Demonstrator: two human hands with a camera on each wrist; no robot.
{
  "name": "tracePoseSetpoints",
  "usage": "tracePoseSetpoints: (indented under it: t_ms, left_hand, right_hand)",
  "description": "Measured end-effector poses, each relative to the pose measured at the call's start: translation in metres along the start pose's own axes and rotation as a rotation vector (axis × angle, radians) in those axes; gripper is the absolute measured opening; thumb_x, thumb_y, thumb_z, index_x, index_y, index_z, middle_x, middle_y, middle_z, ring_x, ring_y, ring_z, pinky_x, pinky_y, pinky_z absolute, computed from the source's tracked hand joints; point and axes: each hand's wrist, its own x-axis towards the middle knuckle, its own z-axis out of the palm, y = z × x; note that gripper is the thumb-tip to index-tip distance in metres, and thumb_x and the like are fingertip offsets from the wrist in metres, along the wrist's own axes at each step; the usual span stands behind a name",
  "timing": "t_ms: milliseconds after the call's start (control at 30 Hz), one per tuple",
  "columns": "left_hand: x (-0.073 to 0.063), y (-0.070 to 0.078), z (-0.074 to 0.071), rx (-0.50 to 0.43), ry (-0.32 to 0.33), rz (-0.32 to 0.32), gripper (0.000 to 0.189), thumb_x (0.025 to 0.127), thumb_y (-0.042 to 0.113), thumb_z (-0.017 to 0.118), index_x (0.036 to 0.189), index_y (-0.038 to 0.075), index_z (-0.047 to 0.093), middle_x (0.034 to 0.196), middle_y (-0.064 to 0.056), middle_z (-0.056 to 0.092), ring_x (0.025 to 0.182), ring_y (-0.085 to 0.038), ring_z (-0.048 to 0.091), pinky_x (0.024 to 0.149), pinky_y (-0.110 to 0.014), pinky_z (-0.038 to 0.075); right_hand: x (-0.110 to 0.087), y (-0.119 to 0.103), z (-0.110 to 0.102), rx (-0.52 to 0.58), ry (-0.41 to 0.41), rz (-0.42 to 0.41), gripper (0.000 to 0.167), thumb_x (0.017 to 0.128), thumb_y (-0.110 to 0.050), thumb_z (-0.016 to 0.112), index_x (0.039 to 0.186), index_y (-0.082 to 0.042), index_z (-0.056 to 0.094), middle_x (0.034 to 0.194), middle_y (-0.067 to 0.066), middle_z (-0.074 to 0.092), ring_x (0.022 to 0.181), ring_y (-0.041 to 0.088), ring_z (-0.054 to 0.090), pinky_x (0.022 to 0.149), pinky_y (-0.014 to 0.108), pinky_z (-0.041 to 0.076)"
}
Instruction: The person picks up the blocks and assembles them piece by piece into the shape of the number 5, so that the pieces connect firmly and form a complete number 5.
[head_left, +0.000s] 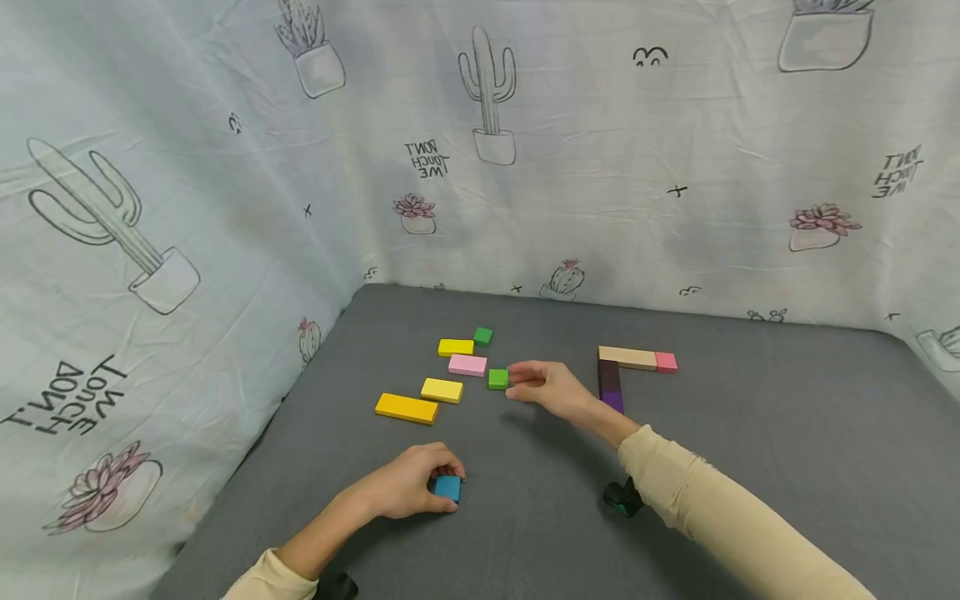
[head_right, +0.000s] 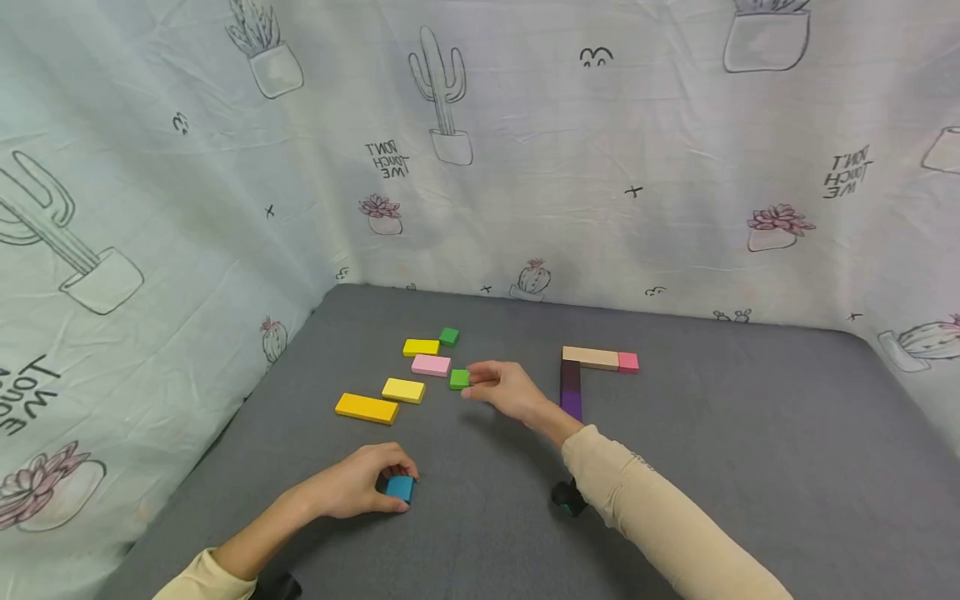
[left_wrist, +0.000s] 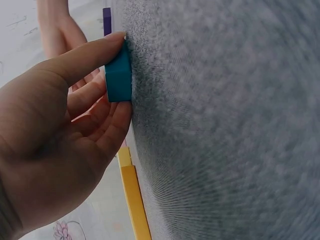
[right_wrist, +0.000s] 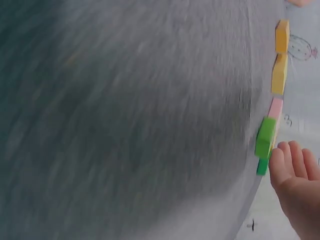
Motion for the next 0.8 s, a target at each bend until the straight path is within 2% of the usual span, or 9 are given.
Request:
tracePoseSetpoints:
  t_ms: [267, 400, 800]
  left_hand:
    - [0.002, 0.0, 0.003, -0.008, -0.012, 0.005, 0.027, 0.081, 0.02, 0.079, 0.103, 0.014, 0.064, 0.093, 0.011, 0.053, 0.083, -0.005, 0.049, 0.075, -0.024, 0.045]
    - [0.001, -0.001, 0.003, -0.009, -0.007, -0.001, 0.027, 0.08, 0.02, 0.079, 0.102, 0.014, 0.064, 0.093, 0.011, 0.053, 0.083, -0.005, 0.049, 0.075, -0.024, 0.045]
    - [0.001, -0.002, -0.001, 0.005, 0.003, 0.005, 0.029, 0.08, 0.02, 0.08, 0.103, 0.014, 0.063, 0.093, 0.012, 0.053, 0.084, -0.005, 0.05, 0.077, -0.025, 0.045]
  right_hand:
    - [0.008, 0.002, 0.03, 0.05, -0.094, -0.026, 0.05, 0.092, -0.016, 0.066, 0.134, 0.003, 0.05, 0.126, 0.017, 0.057, 0.113, 0.027, 0.055, 0.091, 0.038, 0.046]
    - [0.015, 0.001, 0.046, 0.053, -0.112, -0.025, 0.048, 0.09, -0.016, 0.068, 0.132, 0.001, 0.052, 0.124, 0.014, 0.059, 0.112, 0.026, 0.056, 0.09, 0.037, 0.047]
    - [0.034, -0.012, 0.079, -0.092, -0.163, -0.074, 0.05, 0.088, -0.016, 0.071, 0.132, -0.001, 0.053, 0.128, 0.012, 0.057, 0.116, 0.026, 0.054, 0.095, 0.034, 0.043]
